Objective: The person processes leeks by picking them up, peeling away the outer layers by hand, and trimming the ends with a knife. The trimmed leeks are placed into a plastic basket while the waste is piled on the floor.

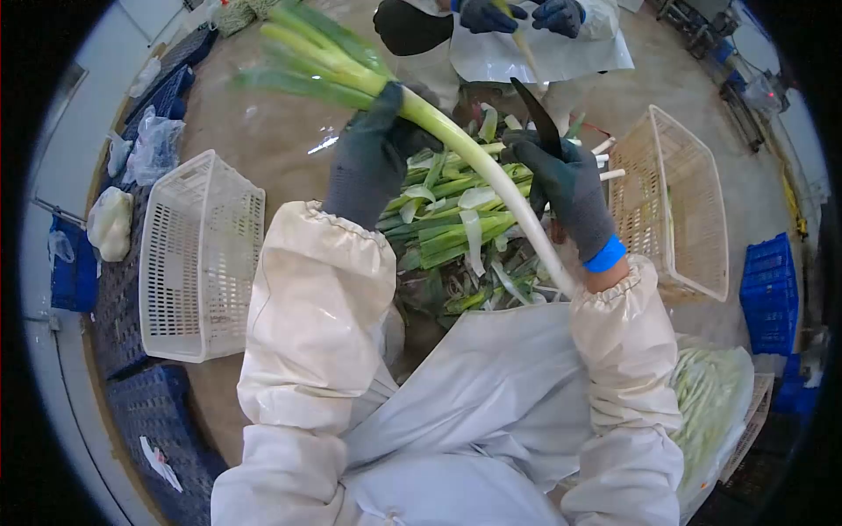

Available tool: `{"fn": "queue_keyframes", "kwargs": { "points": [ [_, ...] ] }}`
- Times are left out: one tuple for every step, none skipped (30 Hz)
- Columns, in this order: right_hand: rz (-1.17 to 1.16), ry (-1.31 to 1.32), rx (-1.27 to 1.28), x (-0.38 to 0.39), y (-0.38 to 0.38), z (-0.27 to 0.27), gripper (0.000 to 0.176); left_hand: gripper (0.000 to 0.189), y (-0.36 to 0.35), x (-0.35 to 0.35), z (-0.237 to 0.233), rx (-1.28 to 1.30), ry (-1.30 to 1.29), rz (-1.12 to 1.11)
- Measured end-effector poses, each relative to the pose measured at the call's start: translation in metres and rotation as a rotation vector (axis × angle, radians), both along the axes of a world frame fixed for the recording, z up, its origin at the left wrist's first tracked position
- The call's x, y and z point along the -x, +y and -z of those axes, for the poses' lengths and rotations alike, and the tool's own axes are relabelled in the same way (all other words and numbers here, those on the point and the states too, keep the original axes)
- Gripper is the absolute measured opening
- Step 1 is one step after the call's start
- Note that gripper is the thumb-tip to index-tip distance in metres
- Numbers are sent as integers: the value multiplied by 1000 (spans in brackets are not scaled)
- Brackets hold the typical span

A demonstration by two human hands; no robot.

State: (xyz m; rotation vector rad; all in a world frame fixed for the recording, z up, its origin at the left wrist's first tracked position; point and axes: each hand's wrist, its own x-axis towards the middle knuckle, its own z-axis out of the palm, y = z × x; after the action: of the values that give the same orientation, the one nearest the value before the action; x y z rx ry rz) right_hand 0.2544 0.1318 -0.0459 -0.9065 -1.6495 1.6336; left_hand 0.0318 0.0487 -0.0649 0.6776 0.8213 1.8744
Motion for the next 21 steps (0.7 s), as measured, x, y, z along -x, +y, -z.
{"fn": "queue_keyframes", "kwargs": {
  "points": [
    [-4,-22,-15,0,-2,0,27,30,-2,4,0,-2,-44,-49],
    [17,-66,-24,1,0,-1,28,29,-5,7,0,-11,-24,-53],
    [-22,-98,-11,1,1,-3,30,29,-5,9,-1,-24,-23,-49],
    [-63,-128,0,0,0,-6,31,29,-4,10,0,-37,-20,-47],
    [-104,-156,11,0,-1,-8,32,29,-4,11,0,-50,-14,-46],
    [-142,-142,-91,3,-2,-3,37,30,-4,14,5,-47,18,-40],
    [-147,-138,-184,7,-5,2,38,31,-4,13,4,-37,31,-54],
    [-150,-135,-275,11,-9,6,40,31,-3,10,5,-24,42,-68],
    [-153,-132,-366,14,-11,13,42,32,-3,8,3,-11,52,-81],
    [-130,-152,-426,20,-11,21,46,34,-5,6,-2,-6,36,-68],
    [-131,-206,-438,19,-11,25,46,32,-6,0,-7,2,20,-88],
    [-131,-262,-447,20,-15,24,46,30,-8,-8,-15,13,1,-105],
    [-128,-321,-452,20,-19,24,46,29,-10,-13,-19,27,-20,-120],
    [-118,-313,-444,21,-22,26,45,28,-10,-12,-16,27,6,-111],
    [-95,-310,-466,23,-22,30,44,28,-9,-11,-13,-14,128,-141],
    [-71,-310,-486,24,-23,36,42,27,-7,-11,-11,-54,247,-169],
    [-46,-313,-503,24,-24,40,41,26,-6,-12,-8,-92,364,-194],
    [-30,-332,-542,24,-29,37,40,26,-7,-12,-10,-59,287,-168],
    [-14,-351,-583,26,-35,30,39,26,-9,-11,-15,-27,211,-143],
    [0,-369,-623,26,-38,27,37,26,-11,-11,-17,5,134,-119],
    [13,-354,-669,26,-39,30,36,26,-12,-9,-15,30,211,-137]
  ]
}}
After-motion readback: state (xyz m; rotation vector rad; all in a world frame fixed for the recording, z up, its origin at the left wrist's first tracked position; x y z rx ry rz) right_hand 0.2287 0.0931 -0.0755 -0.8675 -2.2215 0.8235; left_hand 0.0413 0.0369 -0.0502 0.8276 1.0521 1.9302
